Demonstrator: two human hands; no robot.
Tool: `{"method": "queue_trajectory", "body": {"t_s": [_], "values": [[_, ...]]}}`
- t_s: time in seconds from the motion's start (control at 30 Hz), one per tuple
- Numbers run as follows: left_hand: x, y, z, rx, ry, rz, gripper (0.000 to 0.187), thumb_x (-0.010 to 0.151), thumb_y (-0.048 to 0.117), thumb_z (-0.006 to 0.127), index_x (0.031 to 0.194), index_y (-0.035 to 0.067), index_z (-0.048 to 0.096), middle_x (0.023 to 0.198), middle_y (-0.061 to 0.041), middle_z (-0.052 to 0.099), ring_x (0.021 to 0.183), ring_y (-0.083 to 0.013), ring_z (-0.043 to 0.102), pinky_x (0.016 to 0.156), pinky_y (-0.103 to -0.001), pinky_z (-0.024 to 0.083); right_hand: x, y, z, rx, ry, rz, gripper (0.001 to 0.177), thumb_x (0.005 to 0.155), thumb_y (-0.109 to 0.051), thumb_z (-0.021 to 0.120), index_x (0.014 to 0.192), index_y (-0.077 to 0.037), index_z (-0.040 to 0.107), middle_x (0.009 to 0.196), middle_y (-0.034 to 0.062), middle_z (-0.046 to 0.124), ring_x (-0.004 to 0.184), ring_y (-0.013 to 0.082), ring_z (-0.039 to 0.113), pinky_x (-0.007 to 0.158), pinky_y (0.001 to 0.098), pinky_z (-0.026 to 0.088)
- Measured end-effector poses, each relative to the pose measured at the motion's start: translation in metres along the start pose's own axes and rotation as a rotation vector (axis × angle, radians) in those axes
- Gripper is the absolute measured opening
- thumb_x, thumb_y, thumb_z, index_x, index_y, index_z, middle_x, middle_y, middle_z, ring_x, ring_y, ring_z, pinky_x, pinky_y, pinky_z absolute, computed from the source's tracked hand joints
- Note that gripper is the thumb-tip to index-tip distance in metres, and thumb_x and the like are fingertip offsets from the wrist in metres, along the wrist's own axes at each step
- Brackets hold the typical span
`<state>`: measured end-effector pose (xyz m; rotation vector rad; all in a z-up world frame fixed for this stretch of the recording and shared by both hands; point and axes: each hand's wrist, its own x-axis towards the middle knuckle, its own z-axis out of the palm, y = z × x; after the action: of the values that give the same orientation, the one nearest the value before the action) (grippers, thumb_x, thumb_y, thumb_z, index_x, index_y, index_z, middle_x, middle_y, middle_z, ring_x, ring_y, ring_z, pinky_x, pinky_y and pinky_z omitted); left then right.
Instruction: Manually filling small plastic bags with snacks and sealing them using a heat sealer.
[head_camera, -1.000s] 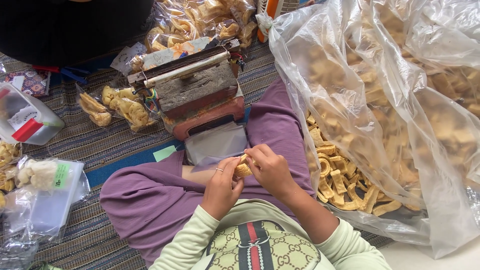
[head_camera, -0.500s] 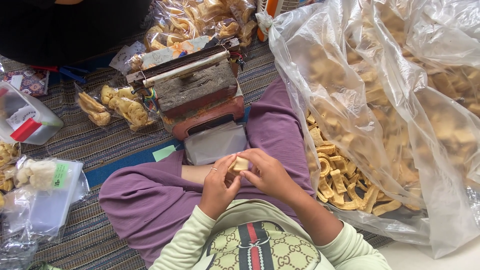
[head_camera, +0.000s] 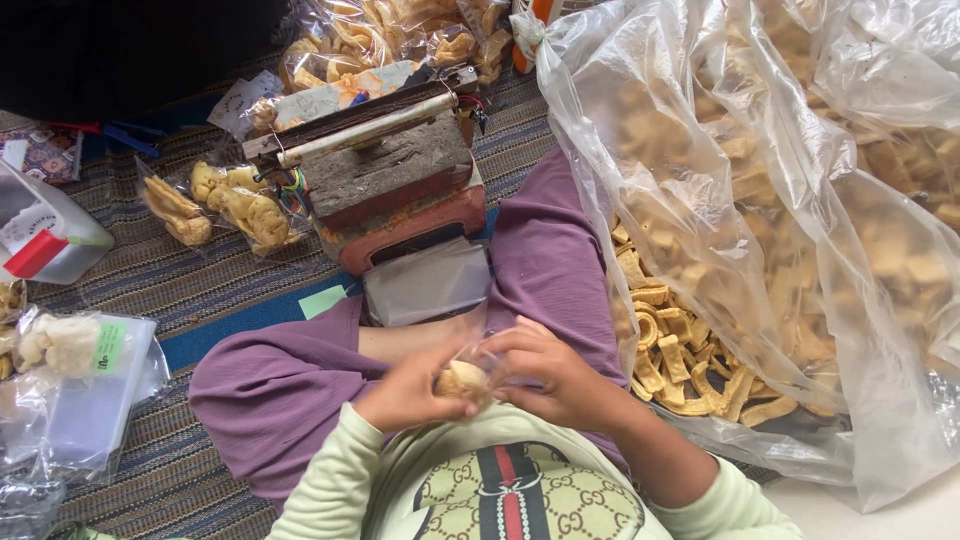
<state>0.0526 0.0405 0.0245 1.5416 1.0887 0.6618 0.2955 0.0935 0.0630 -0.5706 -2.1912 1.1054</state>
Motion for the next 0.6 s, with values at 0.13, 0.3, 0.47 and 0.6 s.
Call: {"method": "queue_trajectory", "body": {"t_s": [0.13, 0.3, 0.47, 0.6], "values": [[-0.008, -0.021, 0.017, -0.262, -0.188, -0.156, 0.04, 0.072, 0.009, 0.076, 0.111, 0.003, 0.072, 0.095, -0.003, 0.077, 0.081, -0.0104, 0.067, 0.078, -0.023, 0.055, -0.036, 0.018, -0.032, 0.045, 0.068, 0.266, 0.034, 0.092, -0.025, 0.068, 0.12, -0.007, 0.068, 0.157, 0.018, 0.043, 0.126, 0.0266, 0.063, 0.111, 0.0432, 0.051], [-0.021, -0.045, 0.017, -0.496, -0.131, -0.19, 0.055, 0.076, 0.011, 0.08, 0.126, 0.004, 0.061, 0.114, -0.007, 0.07, 0.1, -0.0152, 0.063, 0.094, -0.028, 0.049, -0.171, 0.1, -0.062, -0.378, -0.274, 1.42, 0.028, 0.097, -0.02, 0.061, 0.071, -0.012, 0.068, 0.061, -0.0002, 0.068, 0.05, 0.0067, 0.056, 0.051, 0.0194, 0.054], [-0.016, -0.07, 0.029, -0.713, -0.001, -0.142, 0.056, 0.082, 0.006, 0.076, 0.134, 0.001, 0.055, 0.119, -0.01, 0.068, 0.104, -0.0176, 0.064, 0.093, -0.03, 0.051, -0.409, 0.155, 0.064, -0.47, -0.976, 1.446, 0.058, 0.091, -0.036, 0.057, 0.144, -0.04, 0.035, 0.147, -0.0096, 0.036, 0.132, 0.0131, 0.043, 0.108, 0.039, 0.047], [-0.011, -0.067, 0.023, -0.561, 0.099, -0.101, 0.057, 0.081, 0.016, 0.078, 0.133, 0.003, 0.058, 0.121, -0.01, 0.068, 0.111, -0.0192, 0.063, 0.101, -0.033, 0.047, -0.4, 0.153, 0.084, -0.563, -0.845, 1.751, 0.075, 0.094, -0.076, 0.053, 0.157, -0.056, 0.017, 0.175, -0.0067, -0.006, 0.164, 0.0296, -0.007, 0.122, 0.0748, 0.019]]}}
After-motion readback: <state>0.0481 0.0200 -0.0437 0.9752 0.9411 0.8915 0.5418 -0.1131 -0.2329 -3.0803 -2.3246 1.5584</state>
